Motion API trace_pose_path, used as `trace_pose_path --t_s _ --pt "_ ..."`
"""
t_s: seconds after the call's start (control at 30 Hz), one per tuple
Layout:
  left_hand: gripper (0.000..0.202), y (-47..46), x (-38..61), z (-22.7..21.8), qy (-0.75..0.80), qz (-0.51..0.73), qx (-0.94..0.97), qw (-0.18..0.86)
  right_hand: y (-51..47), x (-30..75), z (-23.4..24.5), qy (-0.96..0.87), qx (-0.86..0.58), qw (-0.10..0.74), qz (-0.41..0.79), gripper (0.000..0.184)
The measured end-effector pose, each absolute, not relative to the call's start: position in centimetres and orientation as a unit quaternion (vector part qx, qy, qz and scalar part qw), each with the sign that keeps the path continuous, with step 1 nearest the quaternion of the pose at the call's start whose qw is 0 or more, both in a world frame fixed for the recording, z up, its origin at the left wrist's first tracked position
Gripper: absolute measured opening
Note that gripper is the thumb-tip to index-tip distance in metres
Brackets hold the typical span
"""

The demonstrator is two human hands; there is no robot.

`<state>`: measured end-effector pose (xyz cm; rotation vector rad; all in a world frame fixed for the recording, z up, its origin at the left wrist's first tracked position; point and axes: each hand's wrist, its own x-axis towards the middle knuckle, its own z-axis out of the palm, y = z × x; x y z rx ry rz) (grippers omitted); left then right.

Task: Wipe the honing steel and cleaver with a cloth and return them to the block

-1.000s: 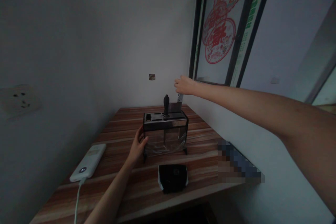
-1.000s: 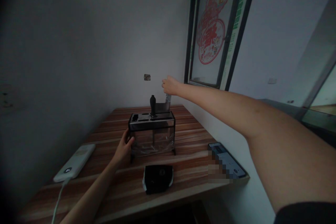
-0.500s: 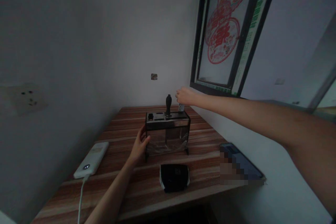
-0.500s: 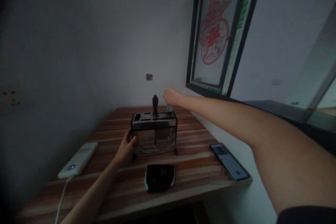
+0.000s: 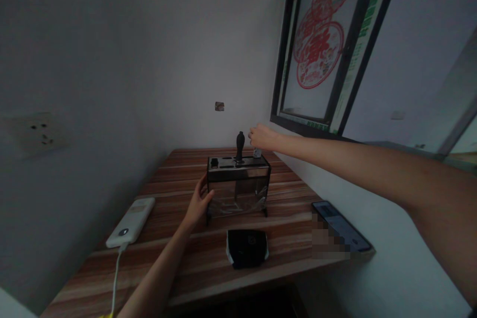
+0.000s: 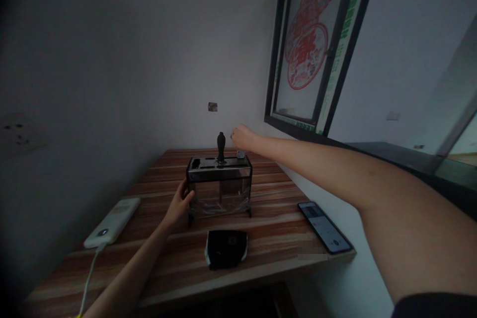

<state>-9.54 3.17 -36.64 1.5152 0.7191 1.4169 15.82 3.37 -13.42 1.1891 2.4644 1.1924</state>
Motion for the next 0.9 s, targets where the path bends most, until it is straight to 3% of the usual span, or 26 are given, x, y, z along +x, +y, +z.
trace_pose_path --t_s 0.6,0.77,0.9 --pt "0.066 1.1 -9.5 -34.3 0.3 0.576 0.595 0.474 -2.3 14.4 -9.3 0.786 0.437 0.151 0.411 0.021" --pt "0.065 1.3 -9.4 -34.5 0.312 0.572 0.594 0.472 -6.4 16.1 -7.7 0.803 0.464 0.04 0.372 0.042" --pt "0.069 1.5 -9.3 -34.9 0.325 0.568 0.602 0.458 -9.8 18.5 -9.2 0.825 0.533 -0.096 0.164 0.04"
